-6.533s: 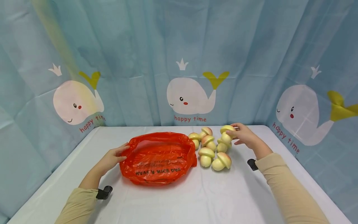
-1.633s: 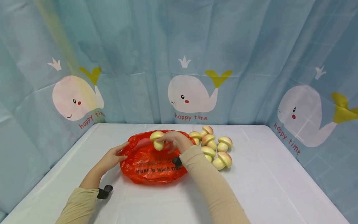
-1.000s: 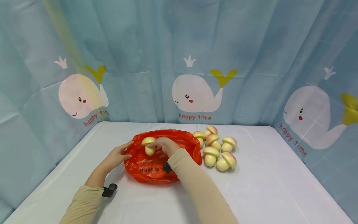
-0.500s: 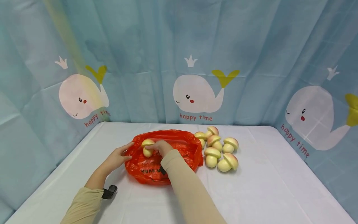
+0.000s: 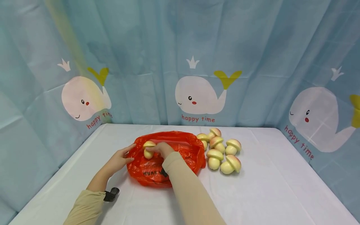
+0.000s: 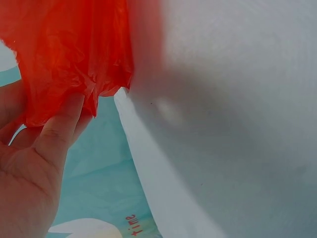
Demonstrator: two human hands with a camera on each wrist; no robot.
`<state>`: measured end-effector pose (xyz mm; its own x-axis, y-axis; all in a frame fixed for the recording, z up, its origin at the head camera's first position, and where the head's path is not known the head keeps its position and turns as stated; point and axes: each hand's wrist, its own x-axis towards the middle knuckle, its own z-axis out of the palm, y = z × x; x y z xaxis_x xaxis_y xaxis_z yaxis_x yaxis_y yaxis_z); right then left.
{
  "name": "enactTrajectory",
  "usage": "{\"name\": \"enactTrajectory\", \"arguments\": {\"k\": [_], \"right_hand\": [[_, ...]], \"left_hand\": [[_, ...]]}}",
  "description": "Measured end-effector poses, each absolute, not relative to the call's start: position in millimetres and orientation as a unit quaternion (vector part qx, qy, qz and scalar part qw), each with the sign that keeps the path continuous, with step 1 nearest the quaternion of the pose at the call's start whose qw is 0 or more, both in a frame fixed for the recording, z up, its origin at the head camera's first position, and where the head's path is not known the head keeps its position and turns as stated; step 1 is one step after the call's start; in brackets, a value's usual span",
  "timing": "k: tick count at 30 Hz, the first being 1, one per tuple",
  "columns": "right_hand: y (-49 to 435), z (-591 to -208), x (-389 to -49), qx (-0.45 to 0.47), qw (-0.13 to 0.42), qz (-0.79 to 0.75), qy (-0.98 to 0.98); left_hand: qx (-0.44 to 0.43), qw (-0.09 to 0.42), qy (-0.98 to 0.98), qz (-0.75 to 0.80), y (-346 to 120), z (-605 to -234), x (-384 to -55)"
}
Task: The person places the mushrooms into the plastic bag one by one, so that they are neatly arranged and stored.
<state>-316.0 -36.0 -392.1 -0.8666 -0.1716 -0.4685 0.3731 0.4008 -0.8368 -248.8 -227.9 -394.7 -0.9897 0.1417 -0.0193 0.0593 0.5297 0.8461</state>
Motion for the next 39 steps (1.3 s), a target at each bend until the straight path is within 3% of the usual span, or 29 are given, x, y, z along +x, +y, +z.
{"name": "enactTrajectory", "arguments": {"k": [24, 39], "right_hand": [[-10.6, -369.3, -315.5, 0.045, 0.252, -0.563, 0.786], [58.8, -318.3, -312.0, 0.011, 0.237, -0.557, 0.796]], "left_hand": [[0.070, 0.044, 0.877, 0.473, -226.1, -391.1, -245.9], [0.058, 0.047, 0.880, 0.470, -223.0, -388.9, -244.4]]}}
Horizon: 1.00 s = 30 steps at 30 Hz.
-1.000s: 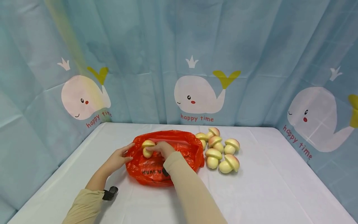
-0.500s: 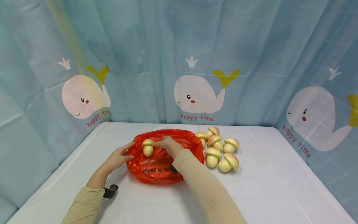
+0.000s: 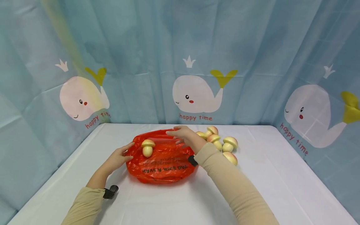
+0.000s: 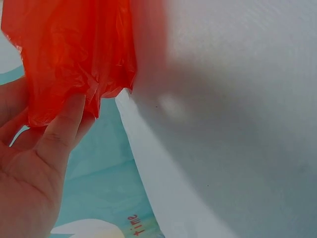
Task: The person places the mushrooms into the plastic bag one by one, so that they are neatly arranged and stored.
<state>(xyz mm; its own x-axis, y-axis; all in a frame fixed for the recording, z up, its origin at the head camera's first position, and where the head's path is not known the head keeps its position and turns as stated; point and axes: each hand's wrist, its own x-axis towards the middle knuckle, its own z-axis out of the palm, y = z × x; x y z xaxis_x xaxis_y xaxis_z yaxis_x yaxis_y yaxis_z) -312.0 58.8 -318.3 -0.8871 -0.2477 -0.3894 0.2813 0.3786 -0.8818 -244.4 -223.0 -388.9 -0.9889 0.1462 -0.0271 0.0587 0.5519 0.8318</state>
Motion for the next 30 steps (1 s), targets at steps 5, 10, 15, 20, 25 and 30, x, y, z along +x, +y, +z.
{"name": "enactTrajectory", "arguments": {"k": [5, 10, 15, 20, 25, 30], "right_hand": [[84.3, -311.8, -312.9, 0.008, 0.223, -0.563, 0.796], [107.2, -304.7, -313.6, 0.008, 0.217, -0.547, 0.808], [129.8, -298.8, -311.4, -0.002, 0.206, -0.538, 0.817], [153.2, -298.8, -310.4, -0.007, 0.198, -0.534, 0.822], [175.5, -301.8, -308.7, -0.011, 0.181, -0.540, 0.822], [195.0, -306.2, -306.6, -0.014, 0.160, -0.550, 0.820]], "left_hand": [[0.063, 0.044, 0.878, 0.472, -223.7, -389.3, -245.3], [0.057, 0.048, 0.878, 0.473, -224.3, -388.9, -245.3], [0.053, 0.049, 0.877, 0.475, -225.0, -389.5, -246.4], [0.069, 0.043, 0.874, 0.479, -225.5, -390.6, -248.7], [0.075, 0.035, 0.874, 0.478, -223.9, -388.2, -249.9], [0.073, 0.034, 0.876, 0.475, -222.2, -384.5, -253.9]]}}
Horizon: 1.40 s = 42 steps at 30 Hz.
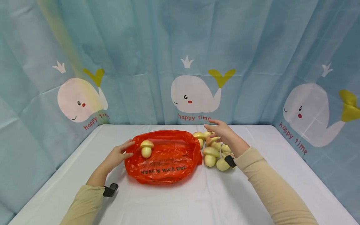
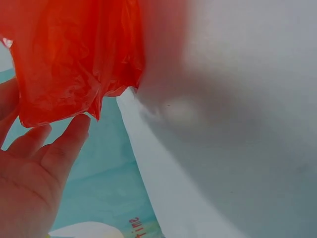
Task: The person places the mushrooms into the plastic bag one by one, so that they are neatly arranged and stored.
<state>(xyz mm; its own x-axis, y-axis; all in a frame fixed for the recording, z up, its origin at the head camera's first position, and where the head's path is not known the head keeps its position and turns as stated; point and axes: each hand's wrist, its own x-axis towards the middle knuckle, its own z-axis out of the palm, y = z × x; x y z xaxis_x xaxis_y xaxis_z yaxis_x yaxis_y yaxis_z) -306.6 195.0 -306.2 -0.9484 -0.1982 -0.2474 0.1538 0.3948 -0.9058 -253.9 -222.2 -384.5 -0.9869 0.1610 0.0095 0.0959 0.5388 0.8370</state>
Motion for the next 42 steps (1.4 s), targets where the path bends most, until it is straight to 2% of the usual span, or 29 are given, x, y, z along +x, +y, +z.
{"name": "enactTrajectory", "arguments": {"k": [29, 42], "right_hand": [[281.3, -347.4, -312.4, 0.042, 0.035, -0.532, 0.845], [302.7, -368.2, -319.6, 0.067, 0.067, -0.510, 0.855]], "left_hand": [[0.107, 0.017, 0.879, 0.464, -222.1, -387.7, -268.8], [0.108, 0.009, 0.880, 0.462, -224.5, -393.1, -272.4]]}}
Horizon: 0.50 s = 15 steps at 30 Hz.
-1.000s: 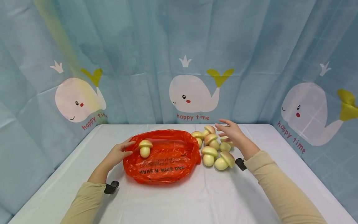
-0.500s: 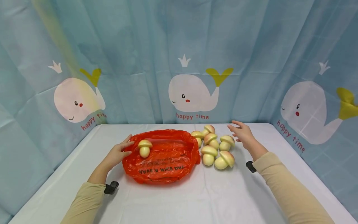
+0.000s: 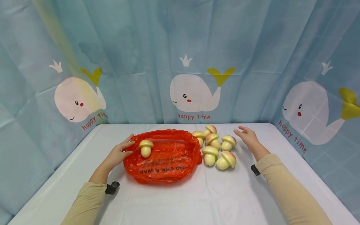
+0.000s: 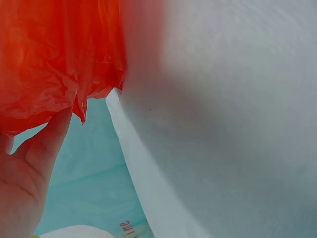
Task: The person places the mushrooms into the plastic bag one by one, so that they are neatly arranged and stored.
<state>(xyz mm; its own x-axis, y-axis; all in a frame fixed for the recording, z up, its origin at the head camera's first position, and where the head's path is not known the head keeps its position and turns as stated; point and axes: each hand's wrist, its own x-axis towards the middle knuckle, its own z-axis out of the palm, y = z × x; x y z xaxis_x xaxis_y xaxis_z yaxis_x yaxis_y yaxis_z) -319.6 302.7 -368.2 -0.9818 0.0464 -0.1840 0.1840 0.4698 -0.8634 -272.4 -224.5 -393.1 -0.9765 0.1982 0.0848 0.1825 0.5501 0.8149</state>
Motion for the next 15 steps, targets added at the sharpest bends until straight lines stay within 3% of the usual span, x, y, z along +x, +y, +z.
{"name": "enactTrajectory", "arguments": {"k": [15], "right_hand": [[308.5, -386.1, -326.7, 0.037, 0.134, -0.511, 0.848]], "left_hand": [[0.117, 0.004, 0.874, 0.472, -224.4, -394.6, -269.8]]}}
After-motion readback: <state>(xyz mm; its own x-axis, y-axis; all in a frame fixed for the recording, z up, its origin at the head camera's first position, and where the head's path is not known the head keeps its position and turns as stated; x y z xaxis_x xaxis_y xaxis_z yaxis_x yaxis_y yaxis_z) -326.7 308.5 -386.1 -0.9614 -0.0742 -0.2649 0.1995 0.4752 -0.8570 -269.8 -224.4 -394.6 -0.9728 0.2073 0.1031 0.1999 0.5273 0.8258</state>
